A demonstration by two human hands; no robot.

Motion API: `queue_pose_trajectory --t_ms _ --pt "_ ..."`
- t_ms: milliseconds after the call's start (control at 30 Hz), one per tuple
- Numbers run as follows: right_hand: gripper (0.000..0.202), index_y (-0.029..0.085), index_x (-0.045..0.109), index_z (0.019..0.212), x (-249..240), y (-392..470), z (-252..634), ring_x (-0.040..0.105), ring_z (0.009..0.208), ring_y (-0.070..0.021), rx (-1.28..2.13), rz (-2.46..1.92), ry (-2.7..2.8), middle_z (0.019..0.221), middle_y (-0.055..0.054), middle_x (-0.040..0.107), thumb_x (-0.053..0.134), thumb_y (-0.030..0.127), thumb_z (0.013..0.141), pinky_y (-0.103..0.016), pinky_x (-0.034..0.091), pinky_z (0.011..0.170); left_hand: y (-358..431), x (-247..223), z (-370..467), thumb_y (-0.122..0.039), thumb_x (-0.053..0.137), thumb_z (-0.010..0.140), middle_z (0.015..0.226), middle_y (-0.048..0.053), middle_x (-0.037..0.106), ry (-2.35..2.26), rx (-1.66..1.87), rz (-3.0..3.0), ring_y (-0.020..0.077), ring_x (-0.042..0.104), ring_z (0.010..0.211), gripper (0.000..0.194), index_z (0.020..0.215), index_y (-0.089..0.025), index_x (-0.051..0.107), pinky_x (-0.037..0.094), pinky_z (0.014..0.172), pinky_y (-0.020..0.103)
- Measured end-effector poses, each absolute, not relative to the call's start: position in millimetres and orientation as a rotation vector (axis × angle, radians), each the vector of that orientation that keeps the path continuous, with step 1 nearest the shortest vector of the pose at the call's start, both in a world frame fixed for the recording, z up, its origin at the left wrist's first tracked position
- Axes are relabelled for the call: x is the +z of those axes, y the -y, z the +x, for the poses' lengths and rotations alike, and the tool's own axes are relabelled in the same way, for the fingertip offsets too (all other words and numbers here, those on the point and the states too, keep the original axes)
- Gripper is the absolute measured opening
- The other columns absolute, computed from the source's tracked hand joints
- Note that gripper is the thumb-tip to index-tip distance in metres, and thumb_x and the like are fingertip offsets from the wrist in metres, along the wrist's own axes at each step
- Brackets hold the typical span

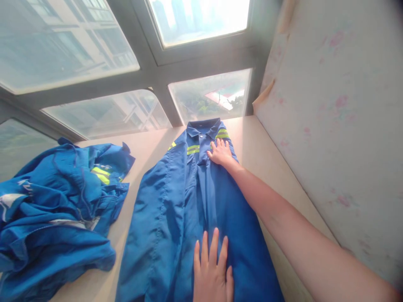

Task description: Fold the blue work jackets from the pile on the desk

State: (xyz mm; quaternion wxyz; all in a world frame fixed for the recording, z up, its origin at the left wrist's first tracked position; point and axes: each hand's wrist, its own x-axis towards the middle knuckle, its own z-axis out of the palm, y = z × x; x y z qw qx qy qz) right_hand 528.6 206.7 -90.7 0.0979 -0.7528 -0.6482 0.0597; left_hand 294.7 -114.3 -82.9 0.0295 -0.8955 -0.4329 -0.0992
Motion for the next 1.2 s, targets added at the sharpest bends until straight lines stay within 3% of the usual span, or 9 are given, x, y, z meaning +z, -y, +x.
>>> queue_pose_trajectory --t_ms 367,633,800,1033,1200 --pt "0.058 0.015 0.046 0.144 -94.3 -200.1 556.6 0.036 0.139 -0.0318 0.023 -2.098 1.962 0.151 -0.019 0.042 0.039 0.049 0.098 -0.046 0.025 0.113 130.7 -74.4 332.9 -0.025 0.056 0.088 0.164 0.002 0.022 1.570 -0.309 -2.877 0.0374 0.025 0.148 0.073 0.155 -0.033 0.027 0.034 0.114 0.063" --pt "0.059 0.006 0.045 0.143 -101.8 -138.8 563.0 0.028 0.144 -0.0340 -0.078 -2.223 1.703 0.154 -0.022 0.038 0.043 0.042 0.097 -0.048 0.022 0.115 129.8 -72.5 359.4 -0.046 0.052 0.094 0.165 0.001 0.021 1.679 -0.468 -2.952 0.0364 0.023 0.149 0.066 0.154 -0.035 0.028 0.029 0.117 0.064" --pt "0.049 0.019 0.051 0.142 -110.2 -68.2 524.7 0.033 0.143 -0.0304 -0.080 -2.039 1.825 0.154 -0.013 0.042 0.037 0.041 0.100 -0.050 0.022 0.116 126.4 -74.5 360.9 -0.047 0.054 0.092 0.164 0.002 0.023 1.694 -0.503 -2.975 0.0362 0.022 0.149 0.065 0.153 -0.035 0.033 0.026 0.118 0.063" --pt "0.043 0.027 0.056 0.138 -105.6 -54.5 513.2 0.038 0.141 -0.0256 -0.045 -1.938 1.984 0.151 -0.006 0.047 0.043 0.031 0.097 -0.046 0.026 0.115 125.8 -76.8 359.4 -0.024 0.056 0.087 0.160 0.004 0.033 1.649 -0.584 -2.982 0.0352 0.026 0.148 0.057 0.144 -0.029 0.049 0.028 0.118 0.063" --pt "0.043 0.026 0.057 0.137 -102.9 -62.8 516.5 0.040 0.140 -0.0251 -0.040 -1.949 1.987 0.151 -0.007 0.047 0.043 0.031 0.097 -0.045 0.027 0.115 136.2 -66.0 323.8 -0.014 0.047 0.090 0.147 0.009 0.051 1.586 -0.840 -2.884 0.0246 0.045 0.138 0.048 0.136 -0.024 0.055 0.047 0.108 0.045"
